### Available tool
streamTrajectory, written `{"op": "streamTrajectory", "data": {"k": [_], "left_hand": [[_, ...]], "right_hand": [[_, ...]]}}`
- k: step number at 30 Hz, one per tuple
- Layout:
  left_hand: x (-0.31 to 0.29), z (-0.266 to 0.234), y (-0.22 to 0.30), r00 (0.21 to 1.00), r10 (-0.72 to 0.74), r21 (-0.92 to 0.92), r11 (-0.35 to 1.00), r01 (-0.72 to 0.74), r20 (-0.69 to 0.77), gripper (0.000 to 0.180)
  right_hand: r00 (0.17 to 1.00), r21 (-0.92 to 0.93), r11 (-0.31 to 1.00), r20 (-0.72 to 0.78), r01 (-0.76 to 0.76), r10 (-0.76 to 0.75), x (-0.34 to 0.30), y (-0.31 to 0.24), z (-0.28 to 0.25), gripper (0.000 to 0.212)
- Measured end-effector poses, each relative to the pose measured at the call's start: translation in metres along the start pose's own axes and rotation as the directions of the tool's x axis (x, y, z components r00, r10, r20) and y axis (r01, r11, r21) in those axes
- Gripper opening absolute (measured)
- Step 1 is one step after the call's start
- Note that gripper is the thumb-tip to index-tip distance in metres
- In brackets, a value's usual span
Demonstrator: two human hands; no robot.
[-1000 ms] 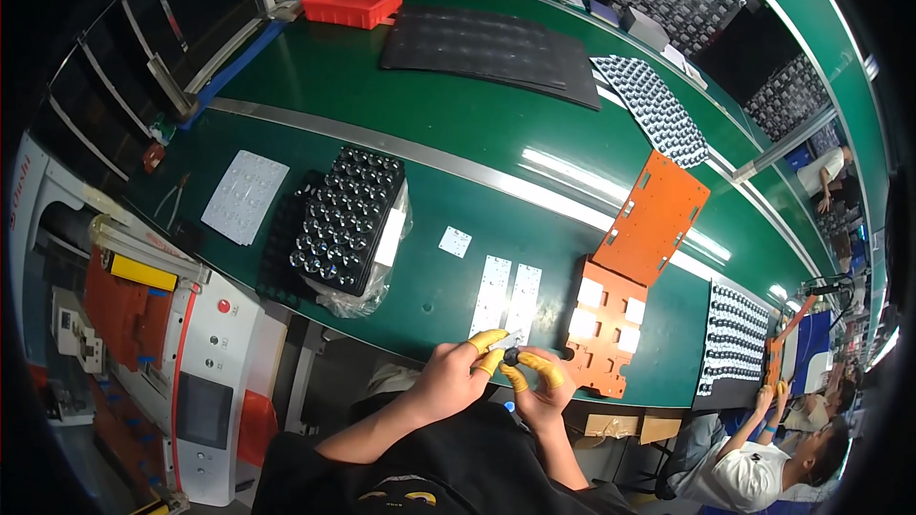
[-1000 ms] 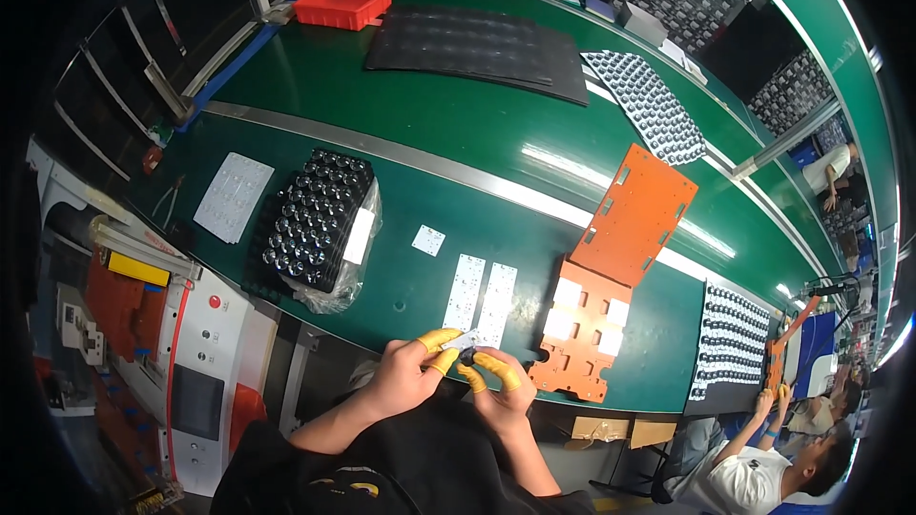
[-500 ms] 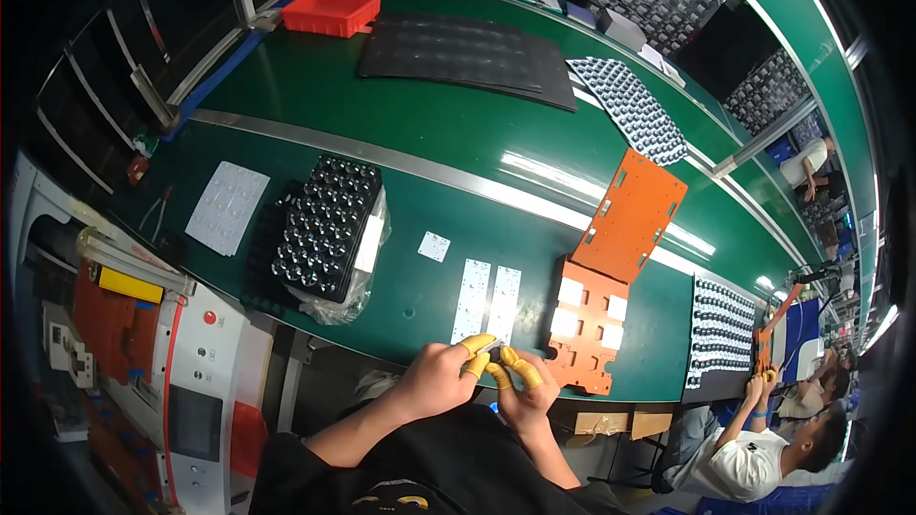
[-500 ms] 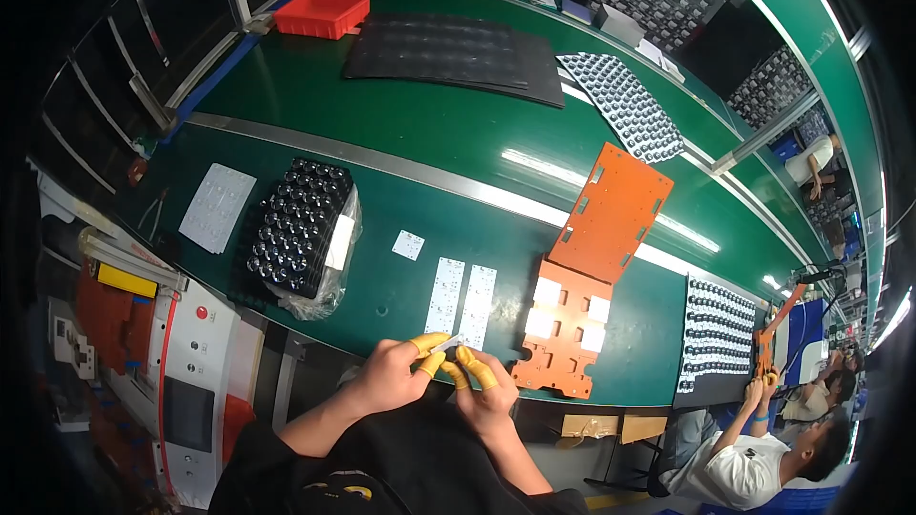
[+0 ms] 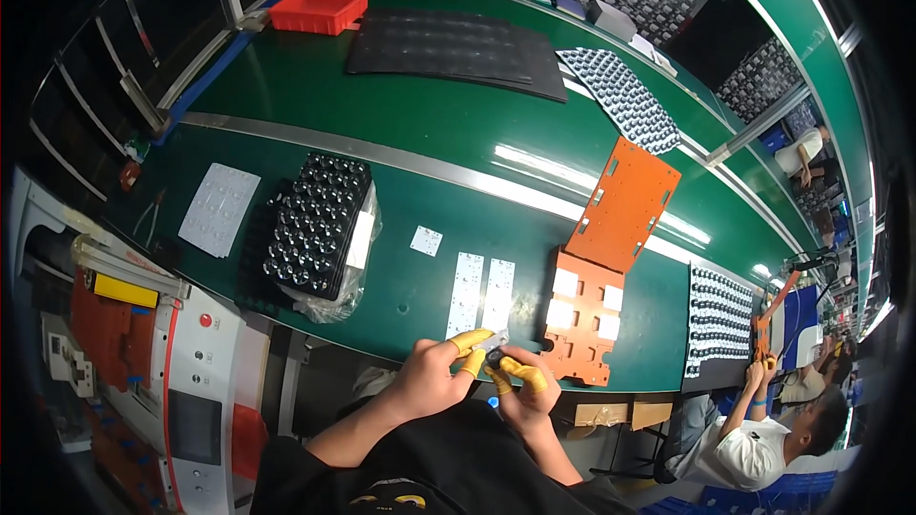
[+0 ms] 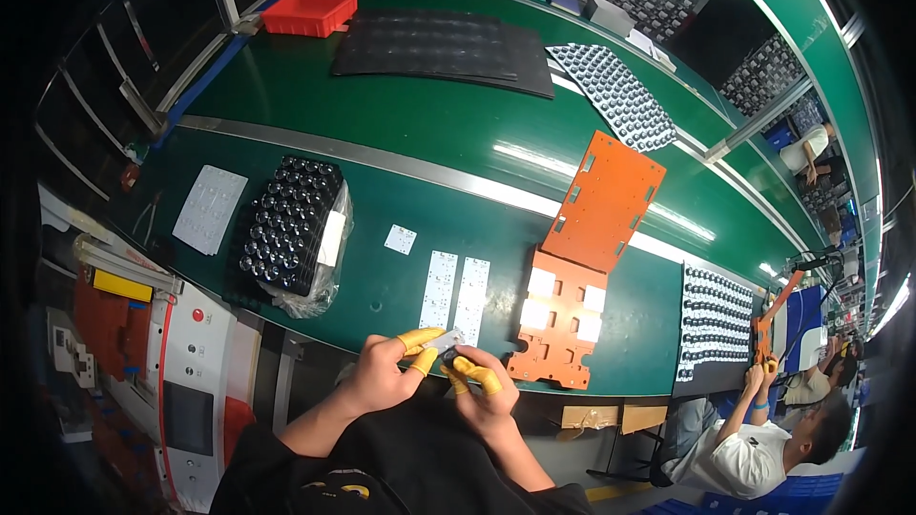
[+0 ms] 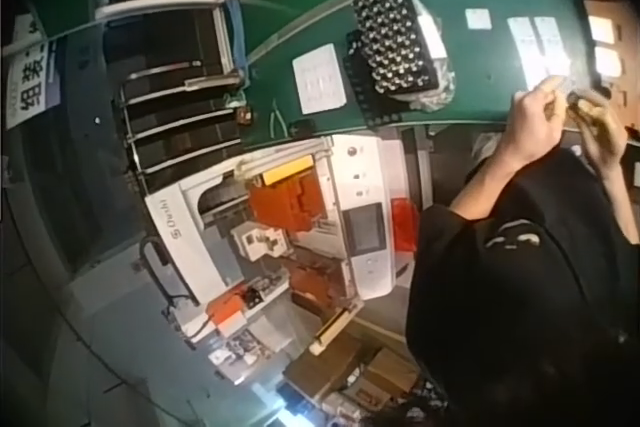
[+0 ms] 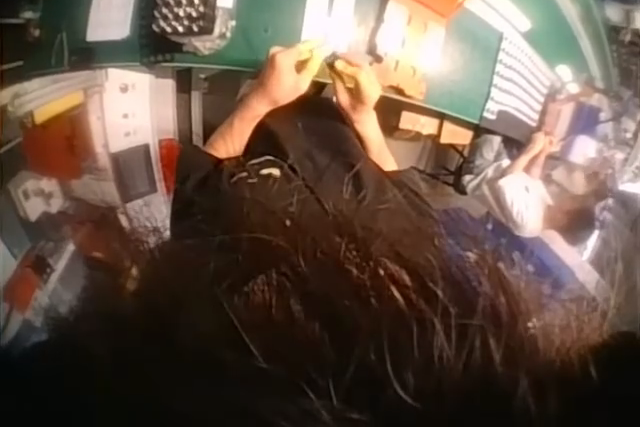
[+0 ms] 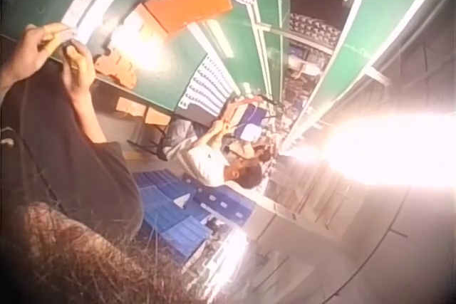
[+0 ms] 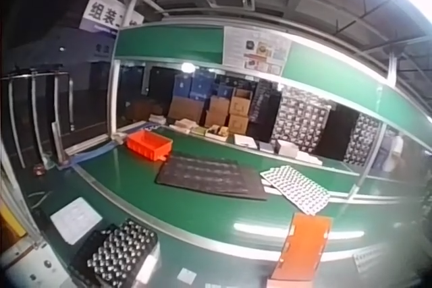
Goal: The person is snapping pre-scored LED circuit boards into smaller segments and organizing them on the assembly line.
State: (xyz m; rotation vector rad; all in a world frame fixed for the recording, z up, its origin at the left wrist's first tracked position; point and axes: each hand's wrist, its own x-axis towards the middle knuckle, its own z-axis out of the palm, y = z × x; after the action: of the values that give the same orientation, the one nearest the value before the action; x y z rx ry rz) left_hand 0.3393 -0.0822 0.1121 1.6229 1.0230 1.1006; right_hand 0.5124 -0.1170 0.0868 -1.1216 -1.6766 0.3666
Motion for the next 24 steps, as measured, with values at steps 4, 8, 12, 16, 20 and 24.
{"op": "streamTrajectory", "data": {"k": [4, 8, 12, 16, 20, 24], "left_hand": [[-0.002, 0.002, 0.001, 0.999, 0.042, -0.004, 0.999, -0.042, -0.007, 0.035], [0.002, -0.002, 0.008, 0.996, -0.057, 0.039, 0.998, 0.054, 0.067, 0.029], [-0.001, 0.002, 0.006, 0.995, 0.024, 0.069, 0.997, -0.031, 0.096, 0.029], [0.001, 0.002, 0.006, 0.99, 0.035, 0.075, 0.996, -0.046, 0.137, 0.032], [0.004, 0.007, 0.004, 0.992, 0.028, 0.045, 0.998, -0.034, 0.122, 0.035], [0.009, 0.01, -0.018, 0.981, -0.146, -0.285, 0.942, 0.177, 0.124, 0.038]], "right_hand": [[0.999, 0.012, 1.0, -0.04, -0.011, 0.012, -0.003, -0.002, -0.002, 0.031], [0.998, 0.042, 0.999, -0.058, 0.009, -0.007, -0.001, 0.002, -0.003, 0.031], [0.998, 0.003, 1.0, -0.056, -0.006, 0.006, 0.002, -0.004, -0.006, 0.03], [0.998, -0.045, 0.997, -0.036, 0.057, -0.059, 0.01, -0.004, -0.01, 0.028], [0.994, -0.047, 0.994, 0.056, 0.097, -0.094, 0.014, -0.004, -0.016, 0.033], [0.962, -0.071, 0.989, 0.234, -0.126, 0.139, 0.022, -0.015, -0.024, 0.034]]}}
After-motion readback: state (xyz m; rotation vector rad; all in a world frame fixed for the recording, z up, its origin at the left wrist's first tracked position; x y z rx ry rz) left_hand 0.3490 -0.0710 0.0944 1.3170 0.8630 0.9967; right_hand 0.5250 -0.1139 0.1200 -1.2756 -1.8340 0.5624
